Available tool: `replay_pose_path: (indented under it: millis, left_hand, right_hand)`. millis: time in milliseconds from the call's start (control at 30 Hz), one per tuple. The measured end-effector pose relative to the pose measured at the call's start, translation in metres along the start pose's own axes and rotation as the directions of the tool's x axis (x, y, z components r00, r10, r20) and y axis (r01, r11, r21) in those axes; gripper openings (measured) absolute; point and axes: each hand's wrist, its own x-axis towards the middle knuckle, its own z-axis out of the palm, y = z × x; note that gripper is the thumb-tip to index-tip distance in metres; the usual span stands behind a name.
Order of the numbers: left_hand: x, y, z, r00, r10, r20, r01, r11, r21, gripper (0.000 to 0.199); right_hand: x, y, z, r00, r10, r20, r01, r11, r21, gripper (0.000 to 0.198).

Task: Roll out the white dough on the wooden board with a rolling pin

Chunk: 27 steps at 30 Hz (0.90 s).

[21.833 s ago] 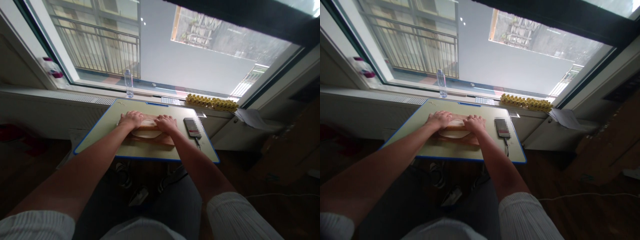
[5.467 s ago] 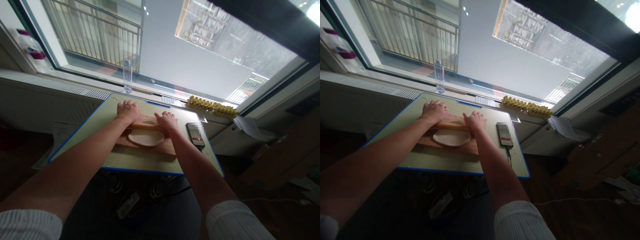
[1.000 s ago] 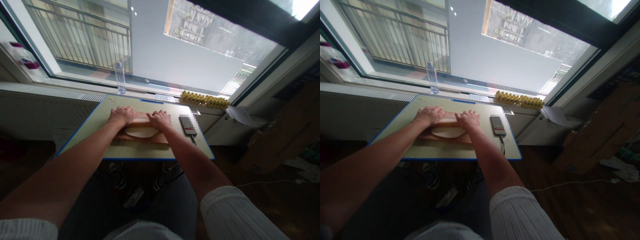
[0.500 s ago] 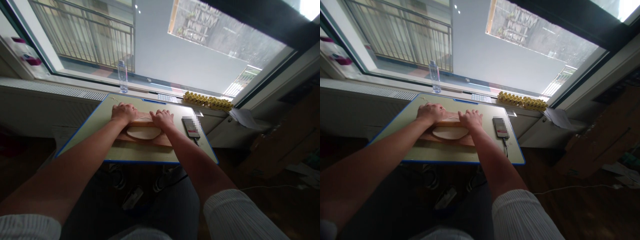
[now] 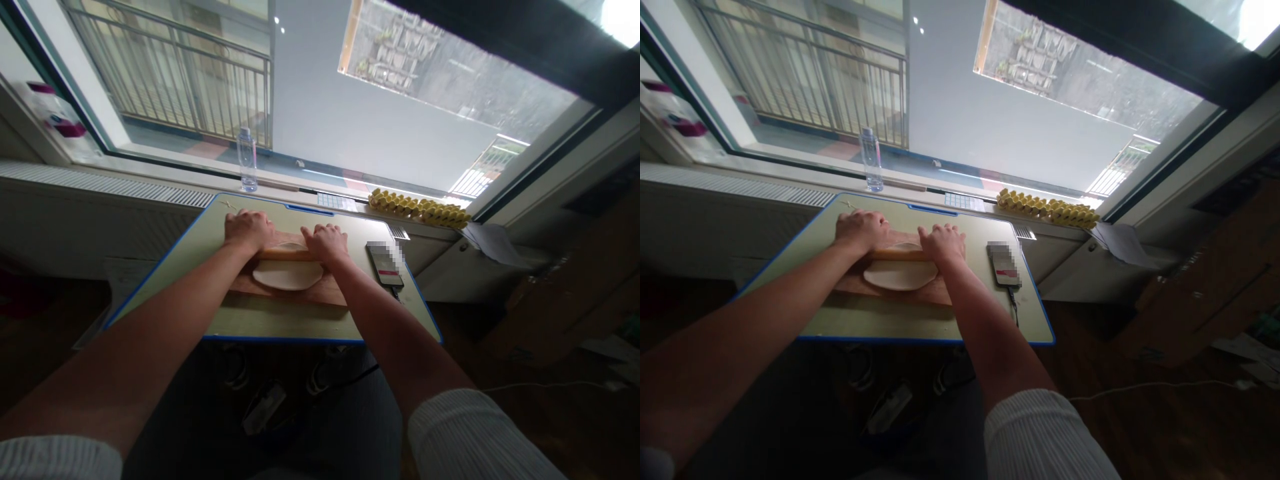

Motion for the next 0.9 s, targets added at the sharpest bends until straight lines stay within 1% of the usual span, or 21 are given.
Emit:
replay_pose_path:
  millis: [133, 267, 400, 767, 900]
  left_hand:
    - [0.006, 0.0, 0.001, 1.0, -0.001, 0.007, 0.001, 1.0, 0.019, 0.053]
    - [0.013, -0.001, 0.003, 0.999, -0.018, 0.029, 0.018, 1.0, 0.024, 0.055]
    - [0.02, -0.003, 0.006, 0.999, -0.031, 0.045, 0.029, 0.999, 0.033, 0.055]
    - [0.049, -0.01, 0.019, 0.981, -0.098, 0.166, 0.095, 0.995, 0.022, 0.055]
    - [0.058, -0.012, 0.023, 0.975, -0.133, 0.18, 0.136, 0.991, -0.003, 0.056]
  right_hand:
    - [0.006, 0.0, 0.0, 1.0, 0.018, -0.001, -0.018, 1.0, 0.023, 0.067]
    - [0.012, 0.001, -0.001, 0.996, 0.088, 0.014, -0.088, 0.995, 0.052, 0.072]
    - [0.017, 0.001, -0.002, 0.992, 0.12, 0.031, -0.121, 0.991, 0.062, 0.07]
    - [0.03, -0.002, -0.005, 0.992, 0.128, 0.0, -0.128, 0.991, 0.038, 0.063]
    - [0.04, -0.003, -0.003, 0.993, 0.115, -0.013, -0.114, 0.993, 0.019, 0.062]
